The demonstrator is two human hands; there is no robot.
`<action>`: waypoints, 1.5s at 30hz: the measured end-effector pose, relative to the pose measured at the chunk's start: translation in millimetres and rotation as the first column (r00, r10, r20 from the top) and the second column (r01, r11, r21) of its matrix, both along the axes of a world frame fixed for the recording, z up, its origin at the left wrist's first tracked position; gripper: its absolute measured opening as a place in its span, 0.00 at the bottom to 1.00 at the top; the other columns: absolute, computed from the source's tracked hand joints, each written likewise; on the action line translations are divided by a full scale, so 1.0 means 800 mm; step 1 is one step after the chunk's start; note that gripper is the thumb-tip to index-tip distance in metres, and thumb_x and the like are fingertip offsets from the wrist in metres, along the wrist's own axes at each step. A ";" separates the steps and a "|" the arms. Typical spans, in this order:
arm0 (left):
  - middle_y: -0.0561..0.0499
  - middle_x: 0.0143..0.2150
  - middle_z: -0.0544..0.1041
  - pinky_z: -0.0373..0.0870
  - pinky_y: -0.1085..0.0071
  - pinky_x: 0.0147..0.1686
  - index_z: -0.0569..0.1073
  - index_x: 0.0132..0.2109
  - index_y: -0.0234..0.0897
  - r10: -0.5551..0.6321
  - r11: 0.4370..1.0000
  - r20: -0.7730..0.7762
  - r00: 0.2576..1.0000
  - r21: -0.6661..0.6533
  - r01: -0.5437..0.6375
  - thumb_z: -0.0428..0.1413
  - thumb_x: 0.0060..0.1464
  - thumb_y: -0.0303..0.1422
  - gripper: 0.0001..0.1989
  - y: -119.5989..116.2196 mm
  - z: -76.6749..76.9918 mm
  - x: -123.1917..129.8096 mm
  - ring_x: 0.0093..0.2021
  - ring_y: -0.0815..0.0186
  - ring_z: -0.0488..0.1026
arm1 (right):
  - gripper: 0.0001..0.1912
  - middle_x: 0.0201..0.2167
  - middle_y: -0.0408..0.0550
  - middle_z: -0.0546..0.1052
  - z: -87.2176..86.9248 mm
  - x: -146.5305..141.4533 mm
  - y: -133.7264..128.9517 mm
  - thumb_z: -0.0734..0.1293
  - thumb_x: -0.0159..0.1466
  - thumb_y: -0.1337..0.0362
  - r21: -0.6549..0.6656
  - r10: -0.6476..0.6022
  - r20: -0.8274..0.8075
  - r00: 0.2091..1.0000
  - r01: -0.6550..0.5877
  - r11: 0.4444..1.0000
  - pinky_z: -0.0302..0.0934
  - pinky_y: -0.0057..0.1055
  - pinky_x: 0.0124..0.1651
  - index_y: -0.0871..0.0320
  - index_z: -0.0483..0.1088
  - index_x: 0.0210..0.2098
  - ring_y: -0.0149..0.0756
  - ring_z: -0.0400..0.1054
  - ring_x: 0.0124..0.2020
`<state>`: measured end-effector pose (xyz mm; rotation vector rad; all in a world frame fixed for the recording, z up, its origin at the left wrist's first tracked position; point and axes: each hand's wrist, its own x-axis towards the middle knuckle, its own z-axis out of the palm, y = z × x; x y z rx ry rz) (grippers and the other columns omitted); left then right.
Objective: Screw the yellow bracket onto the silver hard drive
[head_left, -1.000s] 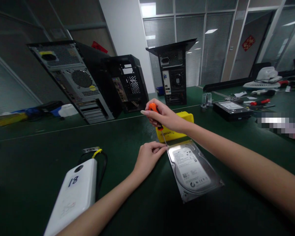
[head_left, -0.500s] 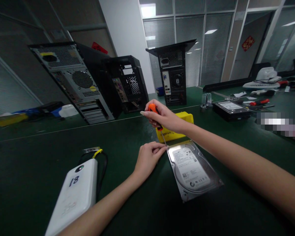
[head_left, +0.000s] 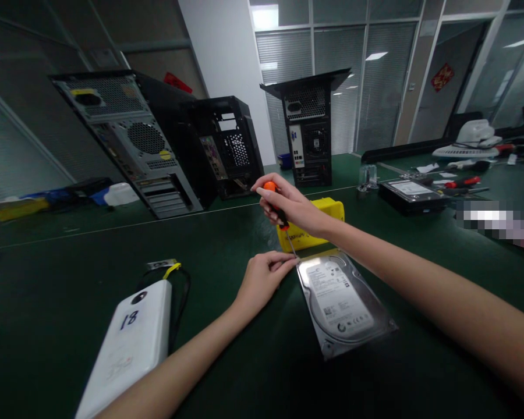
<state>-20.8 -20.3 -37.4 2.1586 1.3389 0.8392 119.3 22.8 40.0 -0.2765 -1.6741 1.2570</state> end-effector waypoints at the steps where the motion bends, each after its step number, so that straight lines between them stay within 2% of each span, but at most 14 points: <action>1: 0.48 0.38 0.81 0.68 0.69 0.39 0.79 0.41 0.37 0.001 1.000 0.006 1.000 -0.010 -0.001 0.55 0.54 0.42 0.15 0.001 -0.001 -0.001 0.36 0.61 0.75 | 0.07 0.23 0.35 0.59 -0.001 0.000 0.001 0.58 0.66 0.62 0.012 0.006 -0.010 1.000 -0.006 1.000 0.50 0.18 0.20 0.56 0.57 0.42 0.20 0.54 0.20; 10: 0.47 0.39 0.80 0.67 0.68 0.40 0.79 0.42 0.37 -0.033 0.999 0.014 0.999 -0.041 0.033 0.53 0.55 0.41 0.16 0.001 0.001 -0.002 0.38 0.60 0.75 | 0.08 0.24 0.36 0.60 -0.005 -0.001 0.004 0.59 0.65 0.60 0.043 0.007 -0.037 0.999 -0.006 0.999 0.52 0.19 0.21 0.57 0.56 0.41 0.20 0.55 0.20; 17: 0.46 0.37 0.80 0.64 0.71 0.31 0.79 0.42 0.36 -0.012 0.999 -0.024 1.000 -0.044 0.011 0.52 0.55 0.42 0.17 -0.002 0.007 0.001 0.30 0.63 0.72 | 0.08 0.24 0.36 0.62 -0.005 0.002 0.000 0.60 0.65 0.61 0.068 -0.021 0.012 1.000 0.020 0.998 0.55 0.21 0.24 0.56 0.57 0.40 0.21 0.58 0.22; 24: 0.49 0.29 0.79 0.60 0.73 0.25 0.79 0.41 0.36 -0.009 0.997 0.019 1.000 -0.075 0.010 0.50 0.56 0.46 0.21 -0.006 0.009 0.003 0.24 0.67 0.67 | 0.11 0.22 0.36 0.63 -0.003 0.003 -0.002 0.63 0.62 0.59 0.059 -0.066 0.023 0.998 0.064 0.996 0.57 0.22 0.23 0.56 0.56 0.38 0.22 0.59 0.21; 28: 0.48 0.29 0.79 0.61 0.72 0.26 0.79 0.42 0.35 0.012 0.998 -0.015 1.000 -0.064 -0.013 0.52 0.54 0.45 0.20 -0.005 0.010 0.004 0.27 0.64 0.70 | 0.12 0.19 0.33 0.60 -0.006 0.004 0.002 0.63 0.62 0.58 0.070 -0.091 -0.018 0.996 0.092 0.993 0.53 0.21 0.21 0.56 0.55 0.38 0.22 0.56 0.18; 32: 0.47 0.32 0.80 0.64 0.71 0.30 0.80 0.42 0.36 0.018 0.999 -0.041 0.999 -0.035 -0.019 0.53 0.54 0.43 0.18 -0.004 0.008 0.003 0.31 0.62 0.73 | 0.11 0.22 0.34 0.60 -0.009 -0.001 0.003 0.62 0.63 0.56 0.010 -0.026 -0.081 0.996 0.027 1.000 0.50 0.20 0.20 0.55 0.55 0.37 0.20 0.54 0.18; 40: 0.47 0.37 0.80 0.66 0.71 0.34 0.80 0.41 0.38 -0.031 0.999 -0.004 1.000 -0.011 0.031 0.53 0.55 0.40 0.15 0.000 0.001 -0.001 0.33 0.63 0.73 | 0.12 0.25 0.36 0.62 -0.011 0.003 0.005 0.61 0.64 0.56 -0.006 -0.032 -0.102 0.994 0.031 0.999 0.54 0.20 0.22 0.56 0.55 0.38 0.20 0.57 0.21; 42: 0.48 0.34 0.80 0.64 0.71 0.33 0.80 0.41 0.37 -0.021 1.000 0.004 1.000 -0.022 0.021 0.54 0.54 0.42 0.16 -0.002 0.002 0.000 0.31 0.64 0.72 | 0.12 0.25 0.35 0.62 -0.012 0.005 0.007 0.61 0.63 0.56 -0.003 -0.035 -0.113 0.993 0.035 0.999 0.57 0.21 0.24 0.56 0.55 0.38 0.20 0.58 0.21; 45: 0.50 0.24 0.76 0.61 0.73 0.27 0.80 0.41 0.36 0.013 0.997 0.035 0.999 -0.082 -0.010 0.52 0.54 0.46 0.20 -0.005 0.007 0.002 0.25 0.66 0.67 | 0.13 0.25 0.35 0.64 -0.012 0.004 0.010 0.62 0.62 0.56 -0.009 -0.041 -0.122 0.992 0.040 0.999 0.59 0.22 0.26 0.56 0.54 0.37 0.21 0.60 0.22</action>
